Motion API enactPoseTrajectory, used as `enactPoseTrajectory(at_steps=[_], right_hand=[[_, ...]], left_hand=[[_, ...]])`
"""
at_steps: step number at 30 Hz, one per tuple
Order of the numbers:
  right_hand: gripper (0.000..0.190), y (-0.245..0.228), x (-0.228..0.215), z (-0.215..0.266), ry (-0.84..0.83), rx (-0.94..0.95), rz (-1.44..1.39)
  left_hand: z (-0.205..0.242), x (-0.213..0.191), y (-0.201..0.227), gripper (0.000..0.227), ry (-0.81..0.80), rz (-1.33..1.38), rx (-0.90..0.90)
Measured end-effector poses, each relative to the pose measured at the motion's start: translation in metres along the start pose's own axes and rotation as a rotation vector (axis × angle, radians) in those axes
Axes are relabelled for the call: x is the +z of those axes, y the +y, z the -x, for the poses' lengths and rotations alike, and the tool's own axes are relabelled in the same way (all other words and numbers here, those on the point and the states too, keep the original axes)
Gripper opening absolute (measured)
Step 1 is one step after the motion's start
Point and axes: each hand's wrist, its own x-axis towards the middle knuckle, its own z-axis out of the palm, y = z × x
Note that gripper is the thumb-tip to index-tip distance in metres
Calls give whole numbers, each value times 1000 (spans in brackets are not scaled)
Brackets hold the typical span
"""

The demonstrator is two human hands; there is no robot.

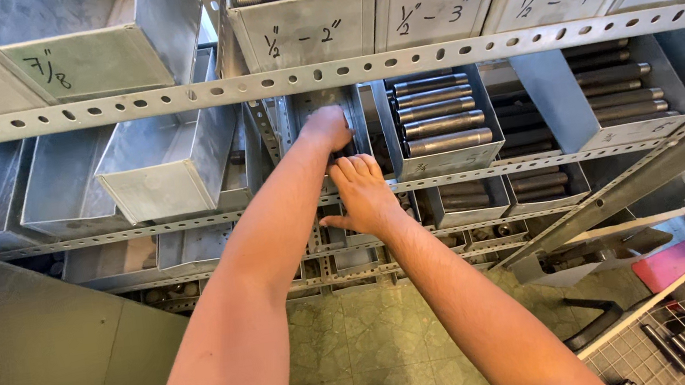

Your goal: The person repeatedly picks cylindrical metal rods from a labeled bin on a metal shelf and places them into a wire basket. The person handles the rods one at a time, moving back and forth between the shelf and the basket throughout the episode.

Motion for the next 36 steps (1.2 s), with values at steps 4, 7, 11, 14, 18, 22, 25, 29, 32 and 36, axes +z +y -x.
enactPoseTrajectory(at_steps=[4,7,11,14,18,22,25,29,32,36], right_hand=[[101,-2,-4,-2,-15,7,-34],[104,-2,-3,0,-17,12,-73],[105,-3,-2,-1,-36,23,-70],[104,-7,-12,-3,-71,41,-67],[102,-6,-22,-3,-125,43,-108],[99,-3,-26,4,-110,17,-146],[81,-13,-50,21,144,30,-285],[57,-52,-97,57,300,193,-554],[56,-82,-124,91,324,315,-786],[58,-128,-198,134,241,422,-1184]], left_hand=[[31,-28,-1,28,39,202,-9],[48,-45,-4,22,25,272,-17],[61,-57,-11,39,37,539,-54],[74,-61,-22,34,100,590,-2],[86,-54,-36,26,356,725,135],[122,-56,-44,30,490,697,104],[173,-69,-39,45,645,762,42],[262,-84,-26,46,593,1529,-51],[349,-114,-11,54,465,1592,-69],[428,-121,2,65,374,1721,-86]])
